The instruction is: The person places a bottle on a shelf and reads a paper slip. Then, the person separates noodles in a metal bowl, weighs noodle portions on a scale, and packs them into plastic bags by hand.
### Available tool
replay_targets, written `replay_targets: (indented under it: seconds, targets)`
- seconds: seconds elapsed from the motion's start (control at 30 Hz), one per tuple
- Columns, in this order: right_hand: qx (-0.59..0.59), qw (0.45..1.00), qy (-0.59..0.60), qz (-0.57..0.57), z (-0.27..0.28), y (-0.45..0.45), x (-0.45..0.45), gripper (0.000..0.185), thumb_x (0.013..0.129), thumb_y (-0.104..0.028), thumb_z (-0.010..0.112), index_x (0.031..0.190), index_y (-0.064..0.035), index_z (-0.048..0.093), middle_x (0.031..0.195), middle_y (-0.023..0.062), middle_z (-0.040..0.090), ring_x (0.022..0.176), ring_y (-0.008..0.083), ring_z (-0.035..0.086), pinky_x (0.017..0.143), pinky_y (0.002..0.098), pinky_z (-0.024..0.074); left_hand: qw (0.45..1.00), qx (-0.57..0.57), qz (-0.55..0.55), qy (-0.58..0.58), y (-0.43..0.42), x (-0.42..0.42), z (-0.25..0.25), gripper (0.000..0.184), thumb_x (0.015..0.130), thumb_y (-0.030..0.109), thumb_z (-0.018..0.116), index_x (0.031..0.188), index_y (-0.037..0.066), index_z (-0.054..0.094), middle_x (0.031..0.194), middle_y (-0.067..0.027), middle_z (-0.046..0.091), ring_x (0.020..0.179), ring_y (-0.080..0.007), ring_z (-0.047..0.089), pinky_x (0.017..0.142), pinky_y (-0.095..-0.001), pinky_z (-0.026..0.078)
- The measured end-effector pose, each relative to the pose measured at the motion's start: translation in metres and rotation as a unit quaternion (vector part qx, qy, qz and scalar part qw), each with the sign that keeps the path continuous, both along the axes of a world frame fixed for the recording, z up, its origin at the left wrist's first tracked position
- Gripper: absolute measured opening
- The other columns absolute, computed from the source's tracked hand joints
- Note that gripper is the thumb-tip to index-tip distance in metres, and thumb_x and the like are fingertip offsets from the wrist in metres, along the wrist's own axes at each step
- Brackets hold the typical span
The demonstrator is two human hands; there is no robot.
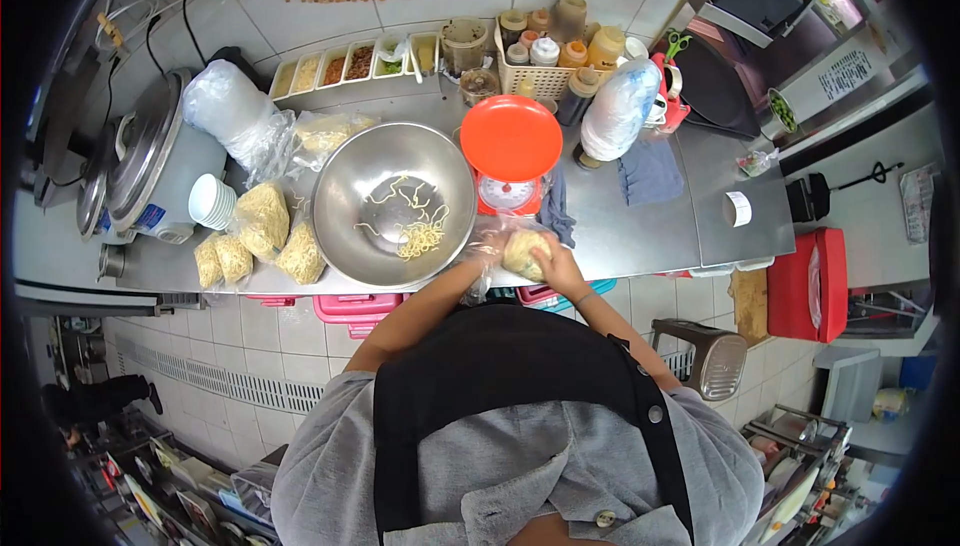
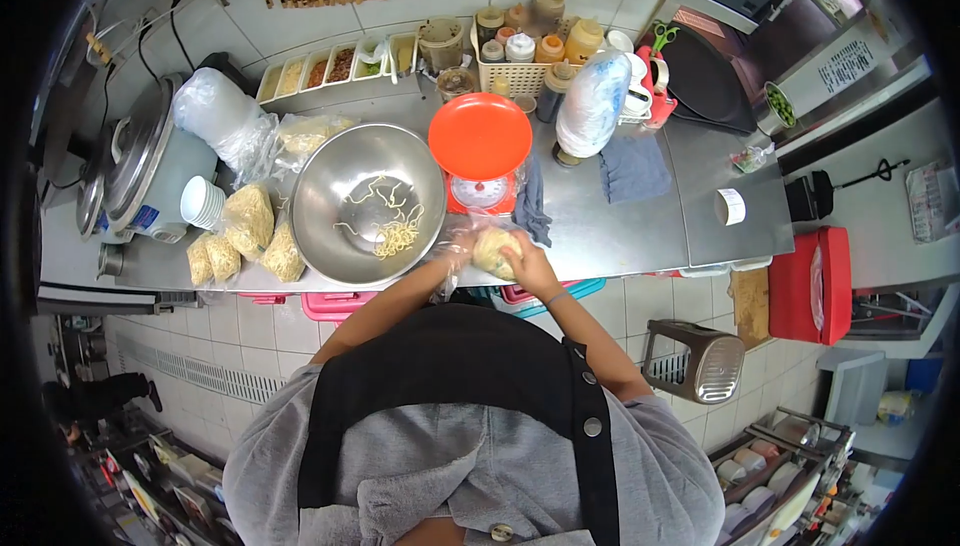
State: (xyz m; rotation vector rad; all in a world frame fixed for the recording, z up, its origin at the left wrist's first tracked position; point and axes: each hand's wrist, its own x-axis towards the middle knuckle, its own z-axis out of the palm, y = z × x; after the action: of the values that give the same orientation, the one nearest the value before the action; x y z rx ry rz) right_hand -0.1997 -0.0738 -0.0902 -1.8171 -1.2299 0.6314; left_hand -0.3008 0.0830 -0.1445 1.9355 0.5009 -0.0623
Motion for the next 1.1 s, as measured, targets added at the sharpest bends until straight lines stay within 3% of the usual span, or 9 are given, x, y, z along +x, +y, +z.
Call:
replay_targets:
  seconds: [0.13,0.17,0.23,0.47,0.53,0.6,0.8,1.03,1.1]
  targets:
    - [0.034,0.987,0.062,-0.143,-0.007,0.005,0.002,0.042,0.094,-0.033,0.052,0.115,0.0032,0.053,0.1,0.0201,0.064,0.091,0.0246,0.064,0.079,0.0332,0.0478,0.922,-0.34,0.166,-0.084,-0.024,-0.01,0.051,0.043,0.097,0.04,0.039,0.114,0.005,0.058,0.104,-0.0149,0.064,0.09,-0.0236,0.061,0.082,-0.0351,0.047]
    - [-0.045,0.965,0.234,-0.114,-0.019,0.0,0.009,0.045,0.096,-0.035,0.047,0.115,0.005,0.054,0.101,0.0163,0.065,0.09,0.0212,0.063,0.079,0.0315,0.0476,0.995,0.066,0.003,-0.068,-0.012,-0.017,0.029,0.044,0.096,0.043,0.037,0.116,0.009,0.057,0.107,-0.0202,0.061,0.093,-0.0308,0.061,0.082,-0.0418,0.047]
    - [-0.121,0.893,0.426,-0.085,-0.013,-0.006,0.003,0.052,0.1,-0.039,0.036,0.113,0.0072,0.057,0.103,0.0086,0.065,0.089,0.0136,0.061,0.08,0.0268,0.0473,0.998,0.047,0.015,-0.05,-0.019,-0.017,0.048,0.044,0.095,0.045,0.039,0.112,0.009,0.059,0.102,-0.0215,0.062,0.088,-0.032,0.061,0.079,-0.0423,0.047]
    - [-0.018,0.921,0.385,-0.049,0.033,-0.024,0.027,0.046,0.1,-0.035,0.035,0.112,0.0036,0.057,0.103,0.0092,0.064,0.09,0.0149,0.062,0.081,0.0282,0.0488,0.972,0.068,0.09,-0.204,-0.027,-0.038,0.157,0.047,0.086,0.042,0.06,0.11,0.001,0.063,0.097,-0.0204,0.066,0.077,-0.0291,0.064,0.075,-0.0396,0.049]
    - [-0.017,0.939,0.333,-0.087,0.034,-0.037,0.059,0.048,0.1,-0.038,0.034,0.118,0.0023,0.053,0.109,0.0087,0.062,0.092,0.0176,0.061,0.081,0.0315,0.0496,0.973,0.077,0.052,-0.212,-0.009,-0.046,0.176,0.047,0.088,0.03,0.06,0.127,0.005,0.052,0.102,-0.0188,0.066,0.078,-0.0239,0.065,0.073,-0.0363,0.051]
    - [0.115,0.873,0.445,-0.163,0.053,-0.04,0.071,0.05,0.1,-0.04,0.033,0.125,0.0013,0.047,0.116,0.0088,0.059,0.097,0.0199,0.06,0.082,0.0345,0.0498,0.941,-0.2,0.115,-0.246,0.002,-0.056,0.19,0.052,0.09,0.016,0.057,0.139,0.008,0.038,0.11,-0.0141,0.065,0.084,-0.0194,0.064,0.072,-0.0294,0.051]
    - [0.171,0.8,0.438,-0.372,0.03,-0.057,0.135,0.057,0.095,-0.052,0.037,0.128,-0.0062,0.047,0.118,0.0103,0.058,0.101,0.0229,0.06,0.076,0.0375,0.0537,0.859,-0.112,0.175,-0.467,0.052,-0.079,0.191,0.059,0.09,0.002,0.051,0.143,0.015,0.029,0.118,-0.0081,0.054,0.086,-0.0103,0.059,0.071,-0.023,0.049]
    - [-0.231,0.781,0.157,-0.558,-0.024,-0.075,0.166,0.063,0.09,-0.052,0.046,0.107,0.0091,0.05,0.09,0.0209,0.064,0.071,0.0312,0.065,0.063,0.0384,0.0551,0.89,-0.017,0.384,-0.245,0.116,-0.124,0.185,0.057,0.087,0.027,0.064,0.137,0.014,0.039,0.11,-0.0091,0.056,0.091,-0.0137,0.055,0.08,-0.0311,0.049]
    - [-0.246,0.725,-0.211,-0.607,-0.026,-0.085,0.168,0.053,0.086,-0.045,0.057,0.104,0.004,0.047,0.091,0.0242,0.062,0.075,0.0384,0.063,0.067,0.0438,0.0523,0.872,0.188,0.393,-0.222,0.159,-0.148,0.169,0.056,0.087,0.028,0.063,0.136,0.015,0.04,0.114,-0.0114,0.055,0.099,-0.0193,0.055,0.085,-0.0349,0.047]
